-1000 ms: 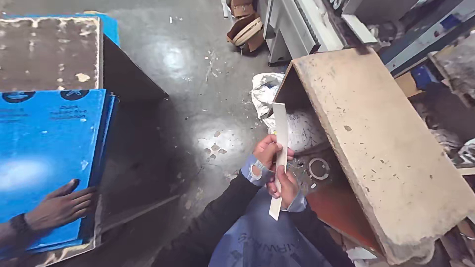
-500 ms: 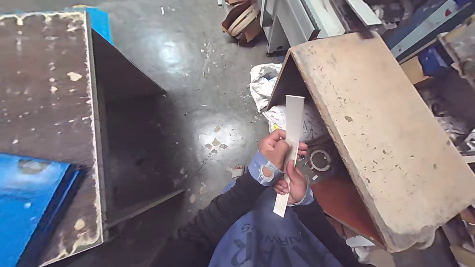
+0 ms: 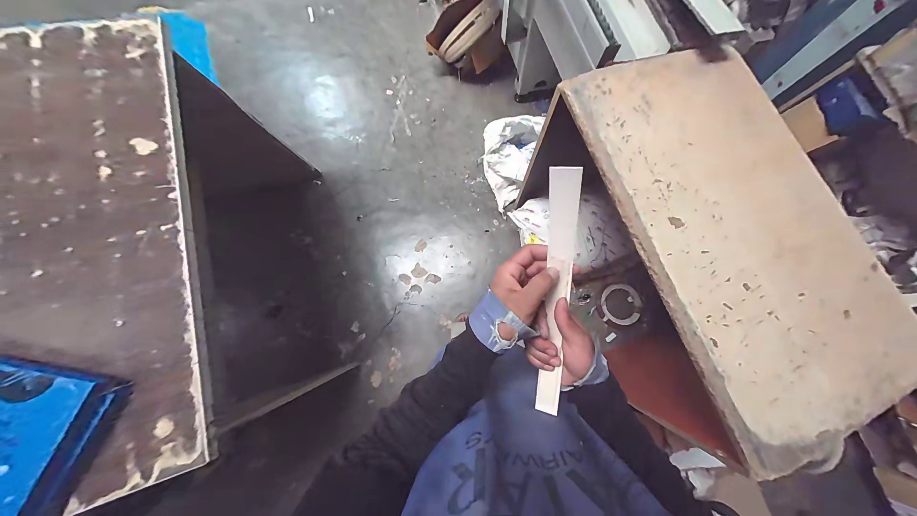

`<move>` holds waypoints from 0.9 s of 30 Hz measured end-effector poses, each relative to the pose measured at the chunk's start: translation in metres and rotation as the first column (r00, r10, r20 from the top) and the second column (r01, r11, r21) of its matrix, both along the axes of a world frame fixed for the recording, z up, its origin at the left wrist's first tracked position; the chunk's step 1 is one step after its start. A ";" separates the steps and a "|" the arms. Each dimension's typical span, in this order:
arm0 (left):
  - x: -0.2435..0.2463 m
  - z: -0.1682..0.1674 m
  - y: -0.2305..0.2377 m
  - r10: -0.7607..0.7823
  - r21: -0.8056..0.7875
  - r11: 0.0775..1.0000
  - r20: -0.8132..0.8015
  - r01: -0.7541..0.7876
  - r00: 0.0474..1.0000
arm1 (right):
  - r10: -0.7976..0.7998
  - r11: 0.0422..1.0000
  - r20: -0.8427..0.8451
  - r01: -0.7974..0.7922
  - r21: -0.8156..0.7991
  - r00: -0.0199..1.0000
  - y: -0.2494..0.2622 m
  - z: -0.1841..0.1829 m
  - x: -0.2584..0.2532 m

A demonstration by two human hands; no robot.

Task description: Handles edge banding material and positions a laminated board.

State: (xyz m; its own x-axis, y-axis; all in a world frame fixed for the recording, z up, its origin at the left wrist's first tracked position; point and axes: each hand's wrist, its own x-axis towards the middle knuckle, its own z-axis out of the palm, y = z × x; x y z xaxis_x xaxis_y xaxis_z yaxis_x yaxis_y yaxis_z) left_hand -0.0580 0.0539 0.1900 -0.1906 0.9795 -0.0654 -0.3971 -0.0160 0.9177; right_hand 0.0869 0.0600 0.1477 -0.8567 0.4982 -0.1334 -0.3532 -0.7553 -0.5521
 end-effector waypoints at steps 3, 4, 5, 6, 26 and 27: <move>-0.002 -0.002 -0.002 0.003 0.001 1.000 -0.028 -0.003 1.000 | -0.003 1.000 -0.002 0.003 -0.004 1.000 0.000 0.000 -0.001; -0.002 -0.003 -0.002 0.004 0.003 1.000 -0.034 -0.004 0.999 | -0.007 1.000 -0.005 0.007 -0.001 1.000 0.001 -0.001 -0.001; -0.003 -0.004 -0.003 0.002 0.007 1.000 -0.038 -0.001 0.999 | -0.008 1.000 -0.011 0.008 0.005 1.000 0.001 -0.002 -0.001; -0.003 -0.005 -0.003 0.001 0.012 1.000 -0.043 0.000 0.999 | -0.005 1.000 -0.013 0.006 0.013 1.000 0.001 -0.002 -0.001; -0.026 -0.012 -0.001 0.339 0.139 0.935 -0.085 -0.325 0.937 | -0.033 0.998 -0.056 0.036 0.048 0.998 0.003 -0.012 -0.002; -0.024 -0.012 -0.001 0.333 0.143 0.937 -0.081 -0.320 0.939 | -0.031 0.998 -0.061 0.034 0.046 0.998 0.004 -0.012 -0.002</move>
